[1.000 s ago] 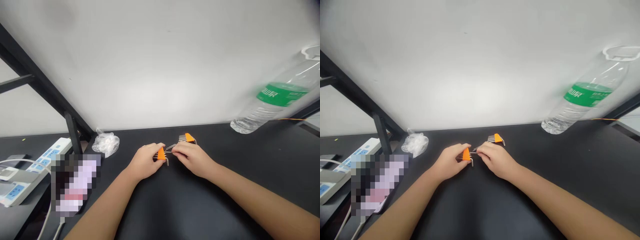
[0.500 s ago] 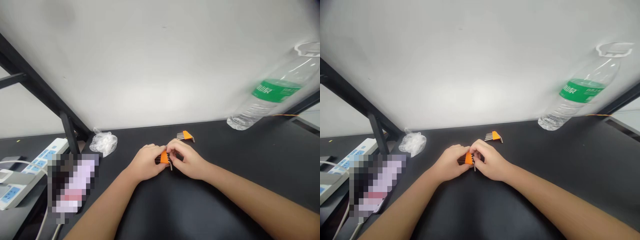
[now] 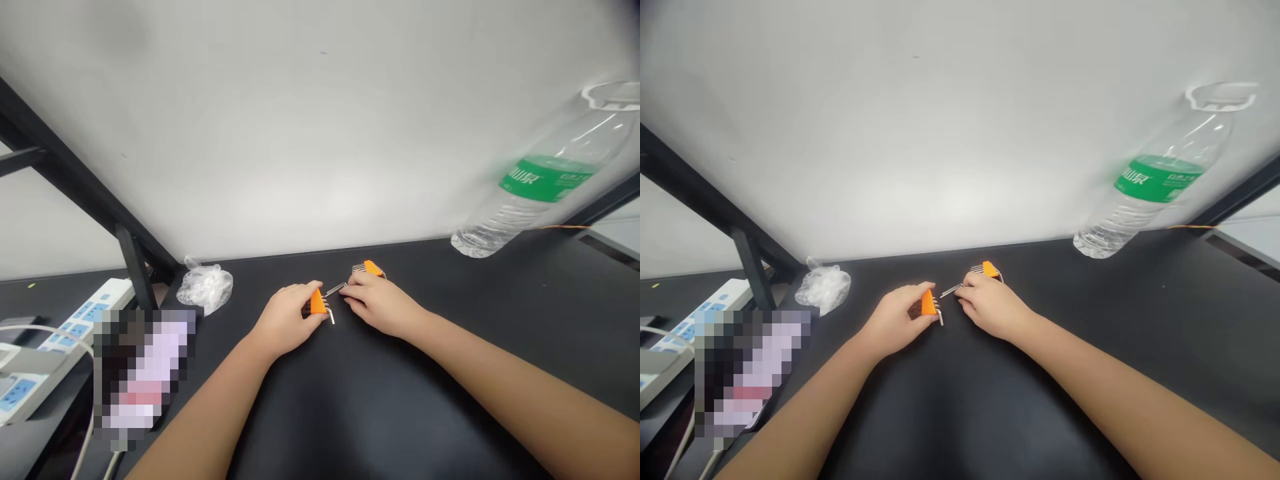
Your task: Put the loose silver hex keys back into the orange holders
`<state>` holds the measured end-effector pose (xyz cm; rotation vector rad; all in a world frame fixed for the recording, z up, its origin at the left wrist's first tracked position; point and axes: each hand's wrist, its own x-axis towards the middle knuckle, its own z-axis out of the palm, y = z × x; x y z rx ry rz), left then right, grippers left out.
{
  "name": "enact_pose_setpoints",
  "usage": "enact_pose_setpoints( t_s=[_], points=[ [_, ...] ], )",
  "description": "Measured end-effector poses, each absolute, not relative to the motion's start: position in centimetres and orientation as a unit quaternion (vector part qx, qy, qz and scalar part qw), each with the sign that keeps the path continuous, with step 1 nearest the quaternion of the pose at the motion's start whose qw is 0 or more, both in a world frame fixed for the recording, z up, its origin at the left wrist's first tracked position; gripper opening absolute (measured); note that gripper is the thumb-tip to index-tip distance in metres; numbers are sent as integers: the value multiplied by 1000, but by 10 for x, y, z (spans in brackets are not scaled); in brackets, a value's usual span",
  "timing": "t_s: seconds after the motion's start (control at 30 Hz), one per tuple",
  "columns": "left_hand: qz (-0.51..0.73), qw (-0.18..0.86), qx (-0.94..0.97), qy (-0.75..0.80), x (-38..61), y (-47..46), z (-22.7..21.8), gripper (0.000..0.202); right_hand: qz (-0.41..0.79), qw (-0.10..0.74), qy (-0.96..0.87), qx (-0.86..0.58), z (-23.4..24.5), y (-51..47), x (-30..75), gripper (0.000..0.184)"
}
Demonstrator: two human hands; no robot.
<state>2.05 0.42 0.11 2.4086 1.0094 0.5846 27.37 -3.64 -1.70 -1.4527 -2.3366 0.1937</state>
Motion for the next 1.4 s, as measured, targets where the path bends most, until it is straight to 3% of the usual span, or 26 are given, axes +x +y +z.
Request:
enact_pose_setpoints(
  t_s=[0.17,0.27,0.4,0.53,0.77,1.0,1.4],
  points=[
    [290,255,848,364,18,6,-4,49,48,175,-819,-545,-17,-38,272,30],
    [336,270,825,365,16,10,-8,49,28,162,-823,-544,-14,-38,270,23],
    [320,274,828,369,15,14,-11,49,16,162,-820,-549,-7,-44,266,12],
    [292,278,841,362,15,14,-10,48,64,150,-798,-580,-3,-50,262,17],
    [258,270,852,367,16,13,-6,49,164,243,-779,-554,1,-45,262,14],
    [230,223,878,357,18,13,-5,49,149,332,-766,-530,1,-43,259,11],
    [224,193,895,335,21,8,-2,49,134,365,-775,-497,3,-45,260,16]
  ],
)
